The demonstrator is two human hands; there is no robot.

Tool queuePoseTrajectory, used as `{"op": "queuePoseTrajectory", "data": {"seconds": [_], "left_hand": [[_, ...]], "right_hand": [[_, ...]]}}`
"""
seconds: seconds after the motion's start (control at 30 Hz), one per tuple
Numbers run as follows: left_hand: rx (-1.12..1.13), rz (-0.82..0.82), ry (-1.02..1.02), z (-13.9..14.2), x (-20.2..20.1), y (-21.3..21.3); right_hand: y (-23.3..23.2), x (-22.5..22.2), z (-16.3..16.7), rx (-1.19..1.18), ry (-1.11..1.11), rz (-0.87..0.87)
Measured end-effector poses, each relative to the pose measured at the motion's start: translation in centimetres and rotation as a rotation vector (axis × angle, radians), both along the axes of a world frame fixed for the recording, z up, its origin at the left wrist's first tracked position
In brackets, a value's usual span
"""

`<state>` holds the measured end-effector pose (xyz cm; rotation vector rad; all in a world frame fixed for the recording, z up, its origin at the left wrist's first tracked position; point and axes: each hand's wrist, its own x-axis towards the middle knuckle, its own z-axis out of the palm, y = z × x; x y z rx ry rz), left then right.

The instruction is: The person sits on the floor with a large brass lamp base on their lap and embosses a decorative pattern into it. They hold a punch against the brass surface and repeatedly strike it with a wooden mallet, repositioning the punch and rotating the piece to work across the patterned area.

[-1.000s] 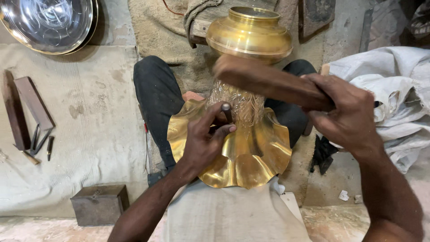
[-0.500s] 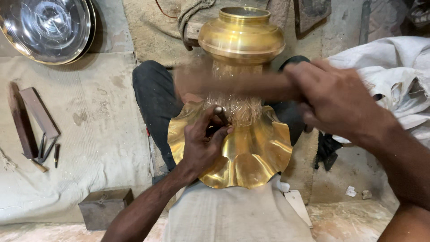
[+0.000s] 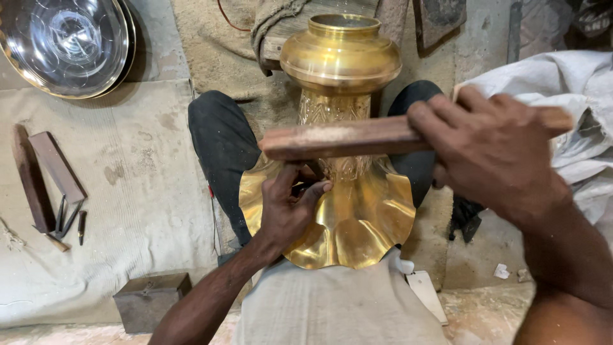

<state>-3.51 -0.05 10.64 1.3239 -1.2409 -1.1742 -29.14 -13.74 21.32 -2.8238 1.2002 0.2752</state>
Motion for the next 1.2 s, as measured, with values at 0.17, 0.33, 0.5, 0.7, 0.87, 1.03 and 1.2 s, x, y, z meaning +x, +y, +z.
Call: {"op": "queuePoseTrajectory", "data": {"seconds": [0.17, 0.33, 0.5, 0.7, 0.87, 1.03, 1.2], "left_hand": [[-0.044, -0.01, -0.003, 0.4, 0.1, -0.3], [0.014, -0.001, -0.027, 0.3, 0.1, -0.5], [0.03, -0.004, -0.024, -0.2, 0.1, -0.1], [0.071, -0.005, -0.004, -0.3, 0.1, 0.1], [0.117, 0.021, -0.054, -0.1, 0.1, 0.1], [0.012, -0.021, 0.001, -0.1, 0.0, -0.1], [0.032, -0.048, -0.03, 0.0, 0.3, -0.1]], "right_hand": [[0.0, 0.6, 0.1, 0.188, -0.222, -0.094], [-0.3, 0.7, 0.0, 0.133, -0.409, -0.003], [-0.6, 0.6, 0.2, 0.007, 0.032, 0.055], [-0.6, 0.4, -0.1, 0.12, 0.107, 0.038], [-0.6, -0.1, 0.0, 0.224, -0.033, -0.059], [-1.1, 0.2, 0.1, 0.383, -0.283, -0.07], [-1.2, 0.5, 0.1, 0.287, -0.019, -0.001]]}}
